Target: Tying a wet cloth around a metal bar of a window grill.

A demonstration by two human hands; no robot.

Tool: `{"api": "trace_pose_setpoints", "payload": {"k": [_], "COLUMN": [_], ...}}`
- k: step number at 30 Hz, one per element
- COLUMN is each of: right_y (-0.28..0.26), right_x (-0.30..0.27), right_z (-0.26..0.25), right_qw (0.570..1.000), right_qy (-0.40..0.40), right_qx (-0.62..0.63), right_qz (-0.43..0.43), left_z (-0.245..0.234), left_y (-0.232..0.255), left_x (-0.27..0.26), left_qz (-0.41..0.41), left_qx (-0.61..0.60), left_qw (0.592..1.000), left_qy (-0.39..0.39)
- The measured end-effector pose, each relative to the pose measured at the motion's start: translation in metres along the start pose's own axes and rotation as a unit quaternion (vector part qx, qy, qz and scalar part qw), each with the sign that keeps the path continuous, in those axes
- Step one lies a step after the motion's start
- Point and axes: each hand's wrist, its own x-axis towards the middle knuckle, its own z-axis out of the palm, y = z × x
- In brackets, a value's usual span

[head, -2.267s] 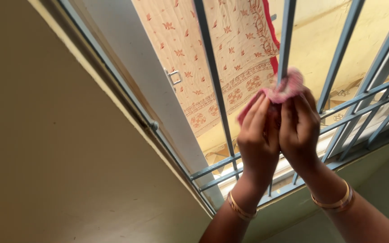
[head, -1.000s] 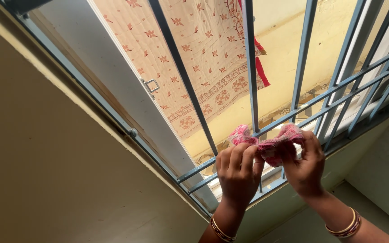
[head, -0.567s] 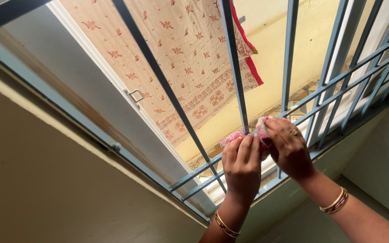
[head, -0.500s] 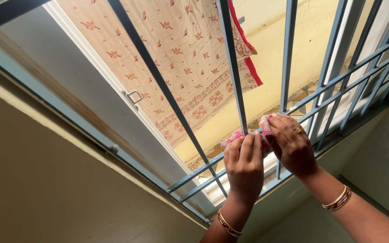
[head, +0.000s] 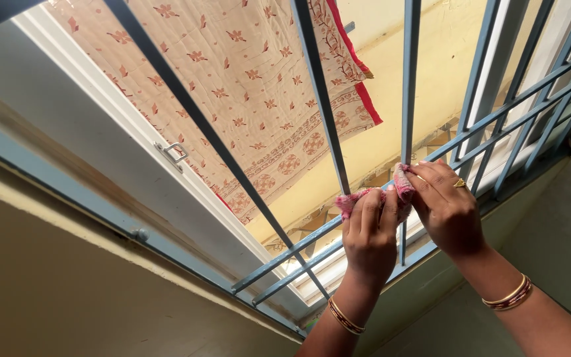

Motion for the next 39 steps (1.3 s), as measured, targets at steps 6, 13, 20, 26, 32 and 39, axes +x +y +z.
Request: {"api": "trace_pose_setpoints", "payload": {"k": [6, 13, 20, 26, 32, 39], "right_y": [0.009, 0.015, -0.010, -0.008, -0.034, -0.044], "right_x": [-0.001, 0.009, -0.025, -0.071, -0.051, -0.026], "right_z": [-0.004, -0.010, 0.028, 0.044, 0.047, 0.051], "right_qw": [0.999, 0.982, 0.994, 0.991, 0.994, 0.925], "right_qy": [-0.004, -0.031, -0.027, -0.014, -0.096, -0.333], "right_qx": [-0.036, -0.174, 0.017, 0.092, -0.002, -0.018], "right_qz": [0.000, 0.066, 0.107, 0.101, 0.059, 0.181], "left_z": [0.012, 0.023, 0.000, -0.019, -0.041, -0.040], "left_y": [0.006, 0.007, -0.009, -0.024, -0.034, -0.037], "left_x": [0.023, 0.014, -0.010, -0.051, -0.053, -0.045], "left_qz": [-0.006, -0.030, 0.027, 0.032, -0.021, -0.063], "left_qx": [-0.041, -0.001, 0.082, 0.077, 0.086, 0.003], "left_qw": [0.999, 0.999, 0.995, 0.994, 0.995, 0.995], "left_qy": [0.000, -0.033, -0.040, -0.064, -0.050, -0.074]}}
